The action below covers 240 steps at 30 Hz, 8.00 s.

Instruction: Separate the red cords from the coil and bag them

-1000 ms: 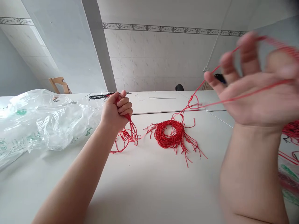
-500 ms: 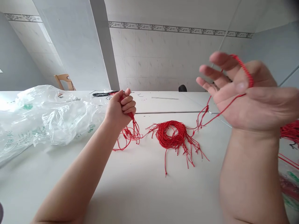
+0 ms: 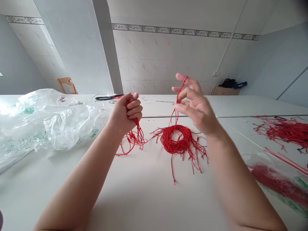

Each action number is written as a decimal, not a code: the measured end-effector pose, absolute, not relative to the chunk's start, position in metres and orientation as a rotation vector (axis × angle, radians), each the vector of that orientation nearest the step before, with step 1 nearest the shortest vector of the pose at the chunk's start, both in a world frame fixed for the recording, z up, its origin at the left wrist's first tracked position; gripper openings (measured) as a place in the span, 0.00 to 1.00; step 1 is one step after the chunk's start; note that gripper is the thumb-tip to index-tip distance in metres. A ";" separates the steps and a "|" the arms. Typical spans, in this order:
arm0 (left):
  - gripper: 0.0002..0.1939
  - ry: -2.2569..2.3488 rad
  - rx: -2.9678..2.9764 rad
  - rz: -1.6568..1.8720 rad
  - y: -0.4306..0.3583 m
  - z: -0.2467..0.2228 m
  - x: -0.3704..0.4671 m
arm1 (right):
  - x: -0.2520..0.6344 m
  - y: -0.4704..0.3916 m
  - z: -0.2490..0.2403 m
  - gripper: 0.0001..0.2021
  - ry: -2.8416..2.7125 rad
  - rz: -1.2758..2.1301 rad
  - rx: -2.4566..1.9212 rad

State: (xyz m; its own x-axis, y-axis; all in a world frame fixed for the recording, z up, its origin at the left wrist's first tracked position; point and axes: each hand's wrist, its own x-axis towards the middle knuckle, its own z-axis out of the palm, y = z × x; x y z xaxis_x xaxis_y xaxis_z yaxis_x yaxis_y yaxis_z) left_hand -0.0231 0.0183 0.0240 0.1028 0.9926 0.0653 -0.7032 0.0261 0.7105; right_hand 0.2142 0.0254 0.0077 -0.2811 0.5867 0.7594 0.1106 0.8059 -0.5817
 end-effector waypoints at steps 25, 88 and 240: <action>0.24 0.774 1.309 1.040 0.029 -0.007 -0.025 | 0.177 0.037 -0.017 0.21 -1.787 1.026 -0.675; 0.18 0.517 1.112 1.126 0.028 -0.004 -0.020 | 0.158 0.031 -0.029 0.13 -1.895 1.066 -0.687; 0.21 0.492 1.040 1.068 0.037 -0.011 -0.021 | 0.150 0.037 -0.037 0.11 -1.746 1.102 -0.654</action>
State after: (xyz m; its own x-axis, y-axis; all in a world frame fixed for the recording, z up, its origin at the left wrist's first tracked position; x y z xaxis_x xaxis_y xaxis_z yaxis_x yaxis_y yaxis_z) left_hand -0.0213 0.0372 -0.0114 0.4396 0.8877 0.1367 -0.4727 0.0992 0.8756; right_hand 0.1496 0.0375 -0.0369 -0.4182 0.8013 0.4278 -0.0419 0.4534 -0.8903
